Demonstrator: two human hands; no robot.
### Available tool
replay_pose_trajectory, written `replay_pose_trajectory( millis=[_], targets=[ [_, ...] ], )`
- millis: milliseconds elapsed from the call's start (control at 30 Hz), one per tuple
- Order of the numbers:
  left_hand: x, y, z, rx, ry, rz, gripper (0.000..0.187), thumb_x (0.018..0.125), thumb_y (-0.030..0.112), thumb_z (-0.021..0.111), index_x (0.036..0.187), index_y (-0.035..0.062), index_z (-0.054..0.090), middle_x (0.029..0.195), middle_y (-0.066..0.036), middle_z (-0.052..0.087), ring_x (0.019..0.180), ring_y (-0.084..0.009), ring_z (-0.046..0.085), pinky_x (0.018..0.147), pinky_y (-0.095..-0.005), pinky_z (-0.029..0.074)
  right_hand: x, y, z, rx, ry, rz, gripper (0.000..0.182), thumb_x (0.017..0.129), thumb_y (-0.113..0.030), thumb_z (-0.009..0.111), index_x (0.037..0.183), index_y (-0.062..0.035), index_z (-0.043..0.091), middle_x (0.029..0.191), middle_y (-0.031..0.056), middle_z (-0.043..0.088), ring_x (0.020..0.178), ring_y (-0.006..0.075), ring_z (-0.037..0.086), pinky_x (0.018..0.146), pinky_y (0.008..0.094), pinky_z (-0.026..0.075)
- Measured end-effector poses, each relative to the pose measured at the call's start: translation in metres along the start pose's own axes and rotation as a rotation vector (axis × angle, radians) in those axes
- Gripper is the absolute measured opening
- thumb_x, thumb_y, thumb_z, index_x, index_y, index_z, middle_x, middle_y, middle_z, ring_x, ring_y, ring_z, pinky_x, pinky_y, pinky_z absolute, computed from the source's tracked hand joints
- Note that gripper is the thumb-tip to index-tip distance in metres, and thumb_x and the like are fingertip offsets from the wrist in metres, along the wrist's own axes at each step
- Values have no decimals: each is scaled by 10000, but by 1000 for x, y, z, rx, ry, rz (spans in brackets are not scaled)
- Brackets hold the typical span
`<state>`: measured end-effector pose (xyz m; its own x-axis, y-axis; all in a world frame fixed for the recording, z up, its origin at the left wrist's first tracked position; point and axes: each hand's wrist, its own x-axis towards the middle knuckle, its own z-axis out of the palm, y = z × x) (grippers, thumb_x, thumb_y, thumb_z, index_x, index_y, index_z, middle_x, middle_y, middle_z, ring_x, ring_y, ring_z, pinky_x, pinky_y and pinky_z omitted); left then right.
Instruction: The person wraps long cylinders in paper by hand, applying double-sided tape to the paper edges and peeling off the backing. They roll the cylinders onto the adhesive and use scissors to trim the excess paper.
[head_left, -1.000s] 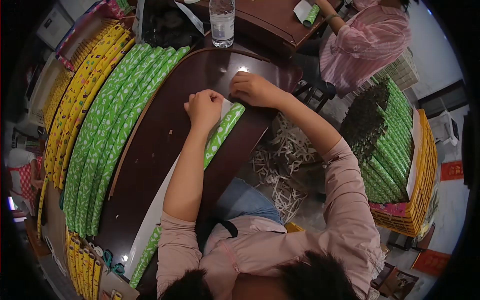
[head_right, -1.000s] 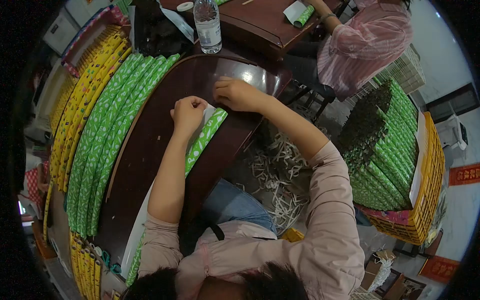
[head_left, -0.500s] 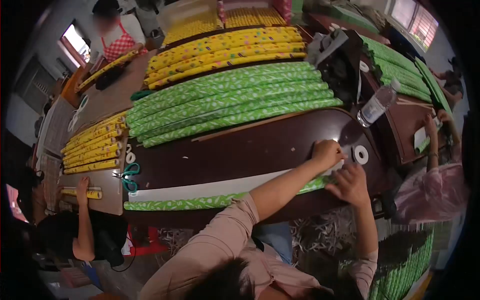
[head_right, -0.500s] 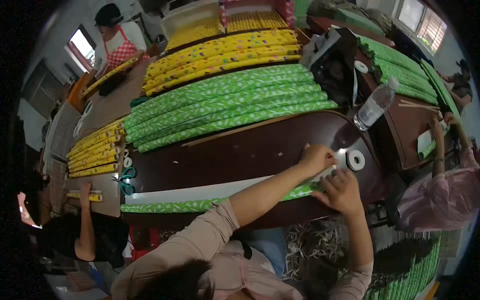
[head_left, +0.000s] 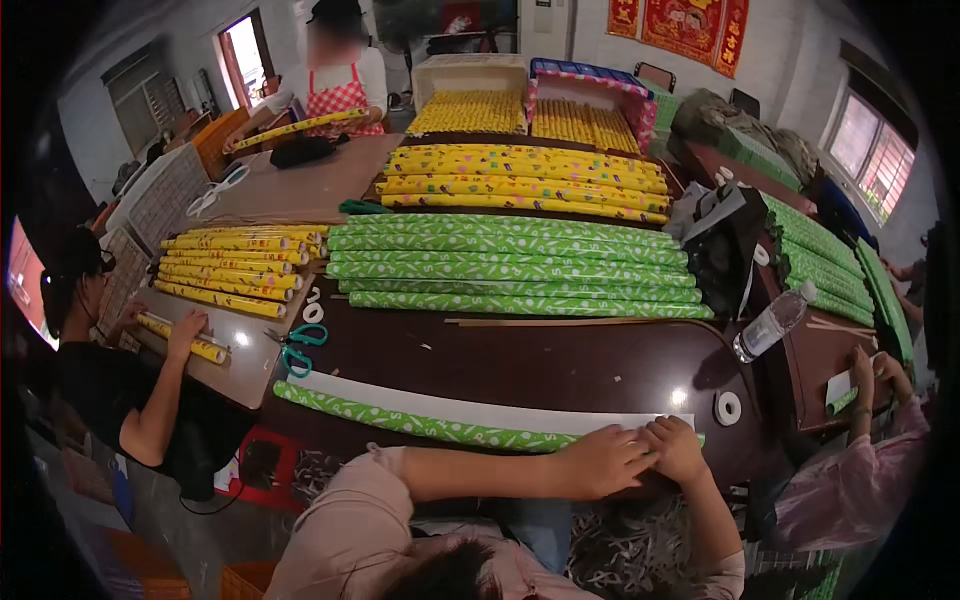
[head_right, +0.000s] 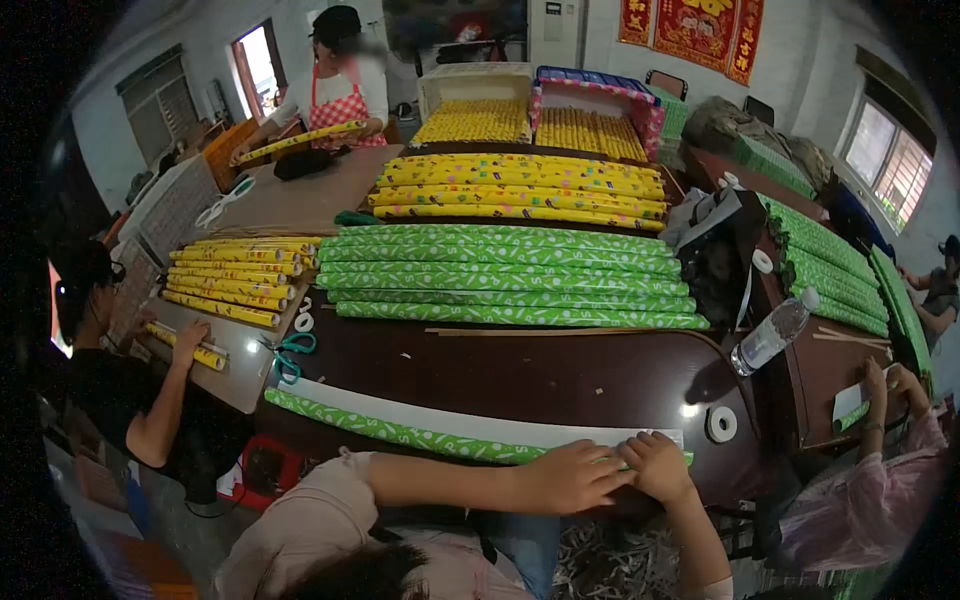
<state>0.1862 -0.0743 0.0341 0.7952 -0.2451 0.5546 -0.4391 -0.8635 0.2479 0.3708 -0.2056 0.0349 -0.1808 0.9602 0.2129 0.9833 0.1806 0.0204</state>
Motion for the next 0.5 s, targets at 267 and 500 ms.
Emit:
replay_pose_trajectory(
  millis=[267,500],
  targets=[
    [-218,-6,-127,501,-208,-517,563,853,240,663,1337,17,483,1113,-115,576,1036,-277,542,899,-391,434,-13,-4,-3,41,42,55,413,725,-429,763,773,-55,591,683,61,577,651,261,602,571,393,481],
    [-262,7,-146,576,-131,-725,465,845,264,692,1257,99,555,1056,-65,555,976,-257,522,880,-405,393,-20,11,5,11,49,18,426,728,-469,723,766,-53,639,782,109,588,681,304,559,564,418,438]
  ],
)
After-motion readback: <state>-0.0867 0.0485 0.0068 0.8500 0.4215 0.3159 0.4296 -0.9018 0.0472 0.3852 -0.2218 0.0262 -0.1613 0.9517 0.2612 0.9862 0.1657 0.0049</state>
